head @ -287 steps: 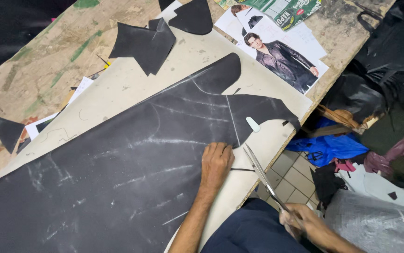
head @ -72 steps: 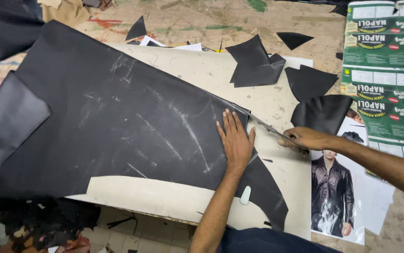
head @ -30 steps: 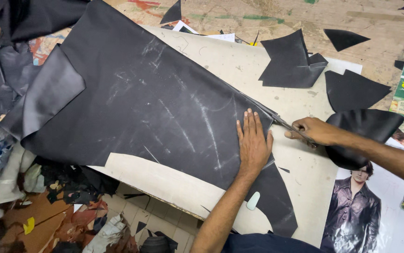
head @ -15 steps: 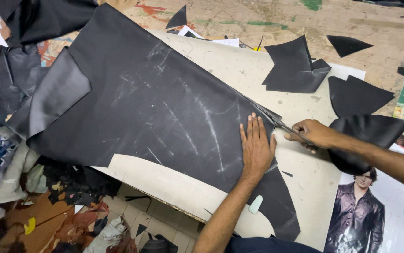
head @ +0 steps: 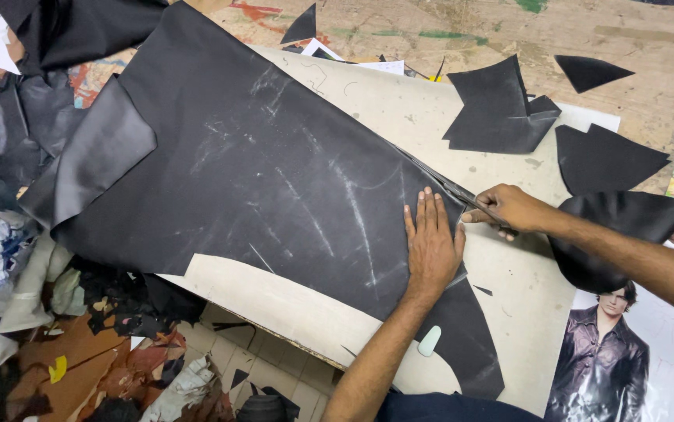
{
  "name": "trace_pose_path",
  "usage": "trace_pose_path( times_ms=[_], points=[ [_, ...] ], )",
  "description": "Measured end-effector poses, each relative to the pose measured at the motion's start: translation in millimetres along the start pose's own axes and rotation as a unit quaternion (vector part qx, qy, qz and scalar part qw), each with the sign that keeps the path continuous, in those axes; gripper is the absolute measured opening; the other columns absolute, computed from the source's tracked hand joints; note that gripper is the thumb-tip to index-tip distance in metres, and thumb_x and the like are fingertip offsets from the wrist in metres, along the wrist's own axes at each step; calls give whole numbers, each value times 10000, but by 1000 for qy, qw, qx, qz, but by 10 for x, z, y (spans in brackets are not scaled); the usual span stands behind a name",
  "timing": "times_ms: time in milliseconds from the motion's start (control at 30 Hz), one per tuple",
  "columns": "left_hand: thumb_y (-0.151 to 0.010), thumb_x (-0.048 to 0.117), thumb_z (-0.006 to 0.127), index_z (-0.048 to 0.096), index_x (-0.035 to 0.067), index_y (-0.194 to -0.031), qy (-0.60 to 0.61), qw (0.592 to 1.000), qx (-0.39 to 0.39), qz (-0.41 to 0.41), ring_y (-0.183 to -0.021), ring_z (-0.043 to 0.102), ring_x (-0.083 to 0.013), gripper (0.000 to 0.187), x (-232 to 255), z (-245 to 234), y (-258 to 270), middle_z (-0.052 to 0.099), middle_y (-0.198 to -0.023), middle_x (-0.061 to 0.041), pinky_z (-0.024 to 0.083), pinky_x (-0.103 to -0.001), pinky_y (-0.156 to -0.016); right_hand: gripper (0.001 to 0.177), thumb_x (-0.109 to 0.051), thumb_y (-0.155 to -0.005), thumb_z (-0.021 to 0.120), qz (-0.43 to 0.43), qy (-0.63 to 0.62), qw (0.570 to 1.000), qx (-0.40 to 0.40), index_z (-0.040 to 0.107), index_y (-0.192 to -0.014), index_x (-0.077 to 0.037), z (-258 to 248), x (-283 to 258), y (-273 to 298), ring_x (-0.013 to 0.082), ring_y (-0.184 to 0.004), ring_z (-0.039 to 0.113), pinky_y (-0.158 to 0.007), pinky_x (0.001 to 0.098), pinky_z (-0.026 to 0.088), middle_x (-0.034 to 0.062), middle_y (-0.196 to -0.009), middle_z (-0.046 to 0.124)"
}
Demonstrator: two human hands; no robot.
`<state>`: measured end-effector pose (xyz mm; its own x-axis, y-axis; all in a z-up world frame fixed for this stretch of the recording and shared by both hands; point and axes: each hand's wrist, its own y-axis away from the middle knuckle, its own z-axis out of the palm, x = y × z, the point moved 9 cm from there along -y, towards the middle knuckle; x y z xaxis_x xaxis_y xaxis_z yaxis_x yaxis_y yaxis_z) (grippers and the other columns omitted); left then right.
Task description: The person places a printed paper pattern on a large piece of black fabric, traces the pattern outline with chalk, and then uses shears to cut the fabric along the traced lines. The person handles the pattern, chalk, and shears to produce a cut fabric piece.
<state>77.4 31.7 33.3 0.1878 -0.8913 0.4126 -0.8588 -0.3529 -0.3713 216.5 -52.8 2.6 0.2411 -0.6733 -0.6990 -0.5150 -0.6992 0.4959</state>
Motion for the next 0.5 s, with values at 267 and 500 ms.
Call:
trace_pose_path(
  times_ms=[267, 500],
  points=[
    [-1023, 324, 538, 392, -149, -1493, -3, 1000, -6, 2, -1569, 224, -391, 683, 1, -11, 1, 310, -1620, -327, 105, -598, -1272, 557, -521, -818, 769, 18, -14, 1000, -3, 584, -614, -38, 18, -38, 25, 151, -390, 540, -369, 301, 435, 49, -484, 512],
    [-1033, 331, 521, 393, -143, -1495, -8, 1000, -8, 2, -1569, 228, -387, 674, -9, 26, 17, 319, -1615, -321, 106, -596, -1277, 519, -474, -782, 816, -3, 6, 1000, 12, 597, -599, -40, -30, -49, 0, 146, -376, 545, -361, 297, 434, 43, -474, 528]
  ],
)
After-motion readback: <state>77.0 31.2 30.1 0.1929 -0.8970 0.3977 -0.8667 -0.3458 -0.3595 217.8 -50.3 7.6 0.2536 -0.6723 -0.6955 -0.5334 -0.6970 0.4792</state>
